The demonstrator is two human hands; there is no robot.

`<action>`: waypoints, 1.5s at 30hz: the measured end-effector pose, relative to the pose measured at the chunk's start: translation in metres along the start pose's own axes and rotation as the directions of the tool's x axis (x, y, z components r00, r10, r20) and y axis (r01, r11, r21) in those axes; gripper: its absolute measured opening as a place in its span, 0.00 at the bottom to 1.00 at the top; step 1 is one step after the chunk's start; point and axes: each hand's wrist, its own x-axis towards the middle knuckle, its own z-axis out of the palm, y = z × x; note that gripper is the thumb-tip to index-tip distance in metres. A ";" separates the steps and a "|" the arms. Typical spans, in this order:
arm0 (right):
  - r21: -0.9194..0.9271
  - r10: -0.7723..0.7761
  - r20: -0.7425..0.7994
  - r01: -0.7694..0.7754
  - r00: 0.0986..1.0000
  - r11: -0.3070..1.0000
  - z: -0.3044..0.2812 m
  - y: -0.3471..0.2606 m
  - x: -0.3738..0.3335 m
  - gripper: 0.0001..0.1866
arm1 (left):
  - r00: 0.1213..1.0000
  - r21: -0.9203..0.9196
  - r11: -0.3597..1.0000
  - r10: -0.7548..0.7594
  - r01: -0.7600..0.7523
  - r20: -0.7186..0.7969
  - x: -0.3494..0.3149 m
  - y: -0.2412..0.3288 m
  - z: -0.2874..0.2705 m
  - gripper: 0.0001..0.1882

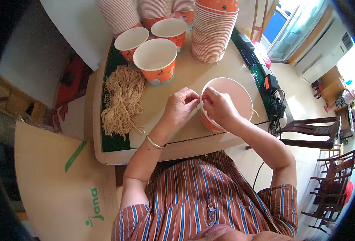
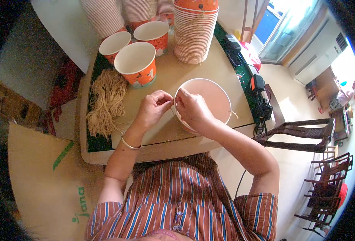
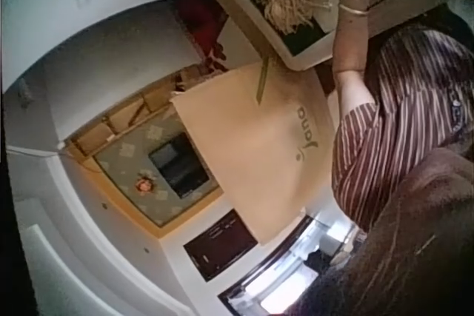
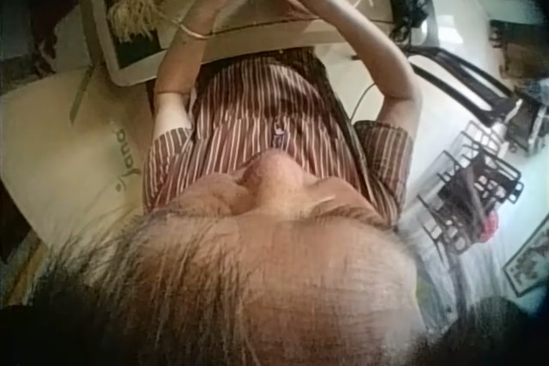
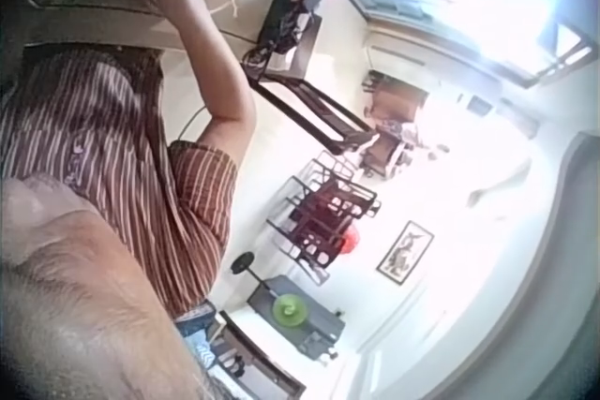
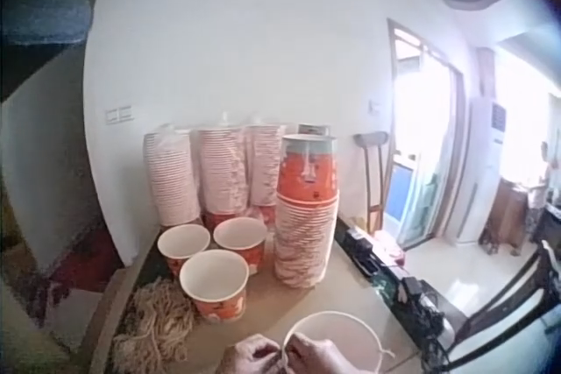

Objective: Attaching and tying strings to the rims of paper cups for packaging.

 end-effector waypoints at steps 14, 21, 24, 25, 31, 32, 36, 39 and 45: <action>0.060 0.059 0.045 -0.061 0.997 0.996 -0.007 0.008 -0.003 0.06 | 0.991 -0.346 0.929 -0.126 0.131 0.037 0.001 -0.002 0.003 0.05; 0.177 0.174 0.144 -0.198 0.974 0.964 -0.019 -0.003 -0.006 0.05 | 0.988 -0.303 0.942 -0.152 0.147 0.009 -0.002 -0.008 0.000 0.04; 0.153 0.133 0.135 -0.154 0.982 0.976 -0.016 0.000 -0.004 0.06 | 0.983 -0.298 0.940 -0.183 0.165 -0.033 -0.006 -0.005 -0.001 0.04; 0.141 0.149 0.132 -0.167 0.980 0.976 -0.019 -0.002 -0.004 0.06 | 0.984 -0.294 0.943 -0.173 0.155 -0.034 -0.005 -0.007 -0.001 0.03; 0.065 -0.043 0.027 0.041 0.999 0.997 -0.010 0.009 -0.003 0.06 | 0.978 -0.300 0.942 -0.184 0.147 -0.099 -0.011 -0.005 -0.006 0.01; 0.076 -0.070 0.004 0.069 0.998 0.995 -0.010 0.009 -0.002 0.07 | 0.978 -0.298 0.944 -0.182 0.145 -0.102 -0.012 -0.004 -0.007 0.01; 0.311 -0.011 0.031 0.000 0.999 0.950 -0.012 0.000 -0.005 0.08 | 0.970 -0.204 0.972 -0.153 0.113 -0.188 -0.022 0.016 -0.006 0.01; 0.288 -0.119 0.005 0.113 0.993 0.951 -0.016 -0.004 -0.005 0.08 | 0.966 -0.059 0.998 -0.044 0.030 -0.255 -0.027 0.026 -0.004 0.02; 0.173 -0.222 0.034 0.213 0.974 0.962 -0.018 -0.016 -0.010 0.08 | 0.950 0.174 0.982 0.117 -0.067 -0.290 -0.030 0.049 0.000 0.04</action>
